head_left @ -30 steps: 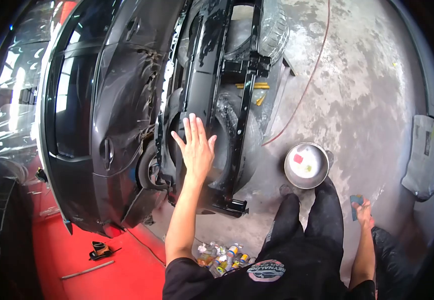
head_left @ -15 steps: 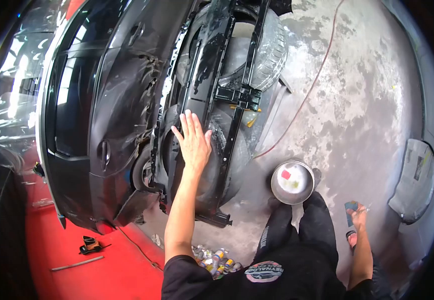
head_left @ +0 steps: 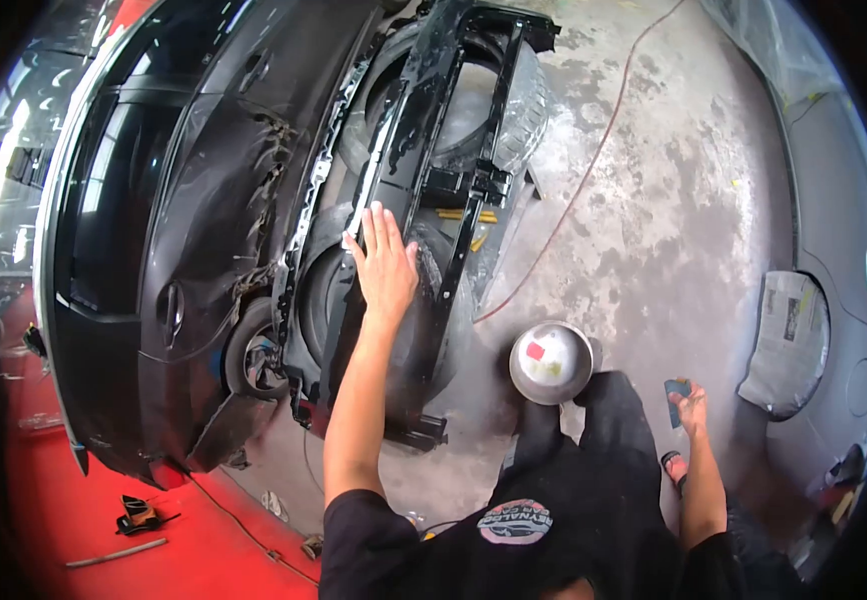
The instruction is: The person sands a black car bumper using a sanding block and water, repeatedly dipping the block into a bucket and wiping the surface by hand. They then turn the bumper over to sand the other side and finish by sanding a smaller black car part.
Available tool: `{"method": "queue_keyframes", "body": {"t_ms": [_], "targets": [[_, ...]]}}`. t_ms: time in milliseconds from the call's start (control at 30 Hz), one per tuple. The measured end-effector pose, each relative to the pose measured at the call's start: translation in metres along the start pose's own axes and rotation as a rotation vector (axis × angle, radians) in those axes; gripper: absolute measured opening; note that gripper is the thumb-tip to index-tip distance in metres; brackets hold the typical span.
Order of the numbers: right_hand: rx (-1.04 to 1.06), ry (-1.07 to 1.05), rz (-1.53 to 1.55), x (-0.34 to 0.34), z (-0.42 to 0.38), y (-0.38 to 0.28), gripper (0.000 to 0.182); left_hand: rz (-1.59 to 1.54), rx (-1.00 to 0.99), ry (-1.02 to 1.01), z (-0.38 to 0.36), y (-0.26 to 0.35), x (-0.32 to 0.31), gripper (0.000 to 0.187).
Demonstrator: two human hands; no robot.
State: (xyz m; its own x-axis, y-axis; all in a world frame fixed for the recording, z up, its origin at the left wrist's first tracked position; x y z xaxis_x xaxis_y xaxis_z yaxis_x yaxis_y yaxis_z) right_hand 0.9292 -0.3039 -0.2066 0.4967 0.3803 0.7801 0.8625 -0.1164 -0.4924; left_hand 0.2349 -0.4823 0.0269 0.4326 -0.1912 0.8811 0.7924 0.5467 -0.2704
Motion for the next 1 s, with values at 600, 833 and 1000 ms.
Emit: {"method": "queue_keyframes", "body": {"t_ms": [600, 833, 1000], "targets": [[0.162, -0.198, 0.026, 0.002, 0.289, -0.040, 0.051, 0.101, 0.078, -0.003, 0.149, 0.037, -0.057, 0.079], [0.158, -0.235, 0.005, 0.027, 0.367, -0.105, 0.055, 0.110, -0.054, 0.041, 0.269, 0.085, -0.114, 0.076], [0.143, -0.327, -0.064, 0.016, 0.371, -0.056, 0.055, 0.177, -0.137, 0.022, 0.286, 0.106, -0.130, 0.074]]}}
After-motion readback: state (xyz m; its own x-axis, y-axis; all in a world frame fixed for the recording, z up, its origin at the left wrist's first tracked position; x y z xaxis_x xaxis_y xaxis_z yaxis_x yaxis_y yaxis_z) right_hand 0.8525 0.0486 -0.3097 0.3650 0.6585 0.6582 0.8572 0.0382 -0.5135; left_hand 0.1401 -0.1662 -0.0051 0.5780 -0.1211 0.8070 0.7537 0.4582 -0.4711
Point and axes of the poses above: each hand's wrist, its own z-axis towards the middle knuckle, its own x-axis out of the back of the hand, y = z × x, the point moved 10 cm from there along z, towards the middle knuckle, and after that the axes turned 14 degrees about y, right-handed, at the moved point
